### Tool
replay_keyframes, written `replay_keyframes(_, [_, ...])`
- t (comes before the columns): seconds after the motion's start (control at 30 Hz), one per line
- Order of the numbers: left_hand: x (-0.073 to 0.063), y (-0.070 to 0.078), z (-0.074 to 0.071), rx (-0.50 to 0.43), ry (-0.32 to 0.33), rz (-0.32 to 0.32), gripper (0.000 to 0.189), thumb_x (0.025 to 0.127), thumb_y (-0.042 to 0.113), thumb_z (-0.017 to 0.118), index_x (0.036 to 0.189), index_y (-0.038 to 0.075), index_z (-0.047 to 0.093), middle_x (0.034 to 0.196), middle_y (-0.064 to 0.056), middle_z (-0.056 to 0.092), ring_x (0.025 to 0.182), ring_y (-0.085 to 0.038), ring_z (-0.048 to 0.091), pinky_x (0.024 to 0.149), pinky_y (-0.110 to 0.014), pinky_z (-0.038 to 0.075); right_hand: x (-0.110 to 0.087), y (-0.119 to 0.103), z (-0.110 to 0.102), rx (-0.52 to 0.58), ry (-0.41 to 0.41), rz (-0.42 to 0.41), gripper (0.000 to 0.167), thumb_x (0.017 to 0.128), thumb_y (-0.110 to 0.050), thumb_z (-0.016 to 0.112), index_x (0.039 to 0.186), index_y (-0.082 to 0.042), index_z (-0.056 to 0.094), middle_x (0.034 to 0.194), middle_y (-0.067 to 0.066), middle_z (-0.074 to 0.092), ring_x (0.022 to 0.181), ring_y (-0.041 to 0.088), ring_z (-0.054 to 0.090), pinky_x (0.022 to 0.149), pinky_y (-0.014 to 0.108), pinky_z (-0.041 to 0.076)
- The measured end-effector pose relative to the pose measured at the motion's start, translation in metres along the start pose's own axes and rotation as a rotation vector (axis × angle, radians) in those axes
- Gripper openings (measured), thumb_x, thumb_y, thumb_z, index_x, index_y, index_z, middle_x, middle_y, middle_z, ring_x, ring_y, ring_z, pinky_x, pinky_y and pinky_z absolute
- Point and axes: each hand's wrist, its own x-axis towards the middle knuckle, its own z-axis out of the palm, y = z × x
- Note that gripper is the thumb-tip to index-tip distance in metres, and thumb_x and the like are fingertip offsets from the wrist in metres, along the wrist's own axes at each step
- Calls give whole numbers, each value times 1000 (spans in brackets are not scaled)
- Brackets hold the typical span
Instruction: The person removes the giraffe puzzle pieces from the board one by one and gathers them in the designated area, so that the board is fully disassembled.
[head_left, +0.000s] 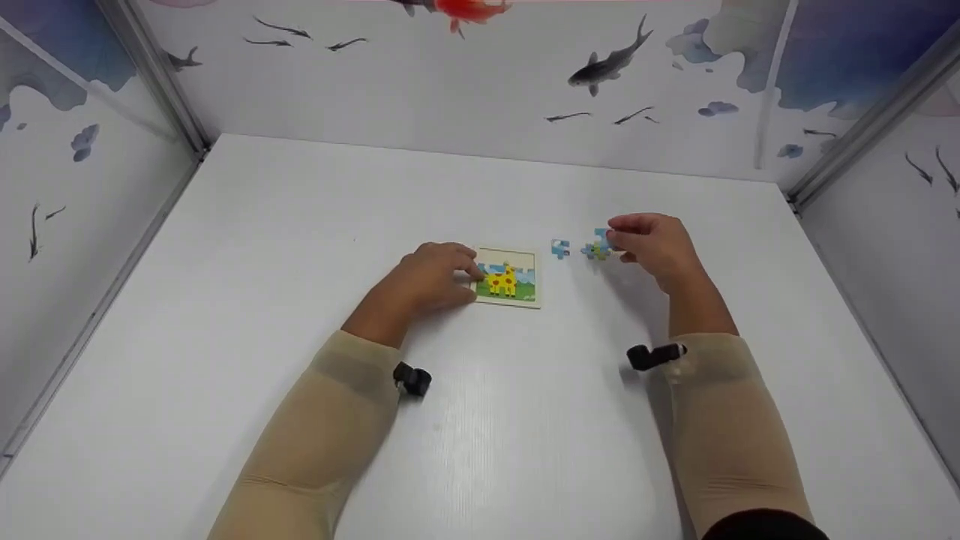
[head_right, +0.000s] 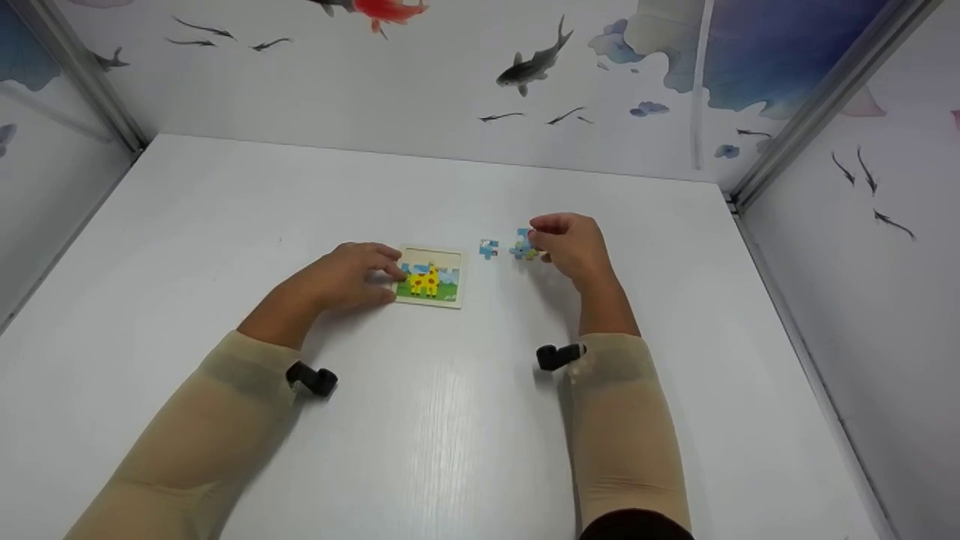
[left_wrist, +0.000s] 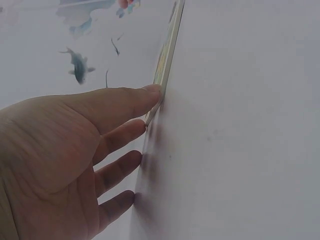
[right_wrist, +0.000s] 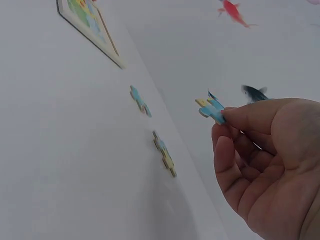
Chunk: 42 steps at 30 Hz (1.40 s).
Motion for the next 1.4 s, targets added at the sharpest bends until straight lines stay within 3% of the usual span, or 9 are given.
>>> replay_keyframes(0.23, [-3, 2, -1, 4, 7, -2, 35, 100, 31, 72, 135, 34, 75, 166, 11, 49, 163, -27, 32, 133, -55, 27, 4, 23, -24, -22, 70, 87, 42, 105, -33, 70, 143, -16, 67, 142, 6, 66, 118, 22, 66, 93, 20, 59])
replay_keyframes(0.47, [-3, 3, 0, -14, 6, -16, 36, 99, 31, 73, 135, 33, 75, 166, 11, 49, 163, -25, 31, 133, -54, 25, 9, 36, -28, -32, 81, 156, 37, 107, -29, 67, 142, -18, 68, 144, 7, 63, 119, 21, 62, 99, 26, 58])
replay_keyframes(0.67, [-2, 4, -1, -2, 14, -9, 37, 99, 31, 72, 135, 34, 75, 165, 12, 49, 162, -26, 32, 133, -55, 26, 12, 40, -26, -72, 83, 142, 36, 108, -29, 65, 142, -18, 67, 145, 8, 63, 120, 22, 62, 99, 28, 57])
replay_keyframes(0.87, [-1, 3, -1, 10, 6, 8, 37, 99, 30, 71, 136, 32, 75, 166, 9, 49, 163, -28, 32, 132, -57, 27, 11, 41, -26, -137, 82, 115, 40, 107, -30, 66, 144, -15, 65, 144, 9, 64, 116, 20, 63, 92, 25, 57])
replay_keyframes(1.1, [-2, 1, -1, -13, 26, 15, 36, 97, 29, 73, 133, 26, 75, 164, 7, 52, 161, -27, 36, 132, -54, 29, 5, 22, -13, -119, 70, 87, 42, 107, -31, 65, 145, -15, 64, 143, 10, 63, 118, 24, 61, 99, 33, 57])
replay_keyframes(1.4, [-2, -2, 0, -10, 32, 28, 31, 97, 31, 75, 127, 27, 76, 165, 9, 51, 161, -28, 36, 132, -54, 29, -9, -28, 41, -134, -50, -19, 38, 105, -32, 70, 140, -16, 68, 132, 6, 69, 117, 27, 67, 104, 40, 58])
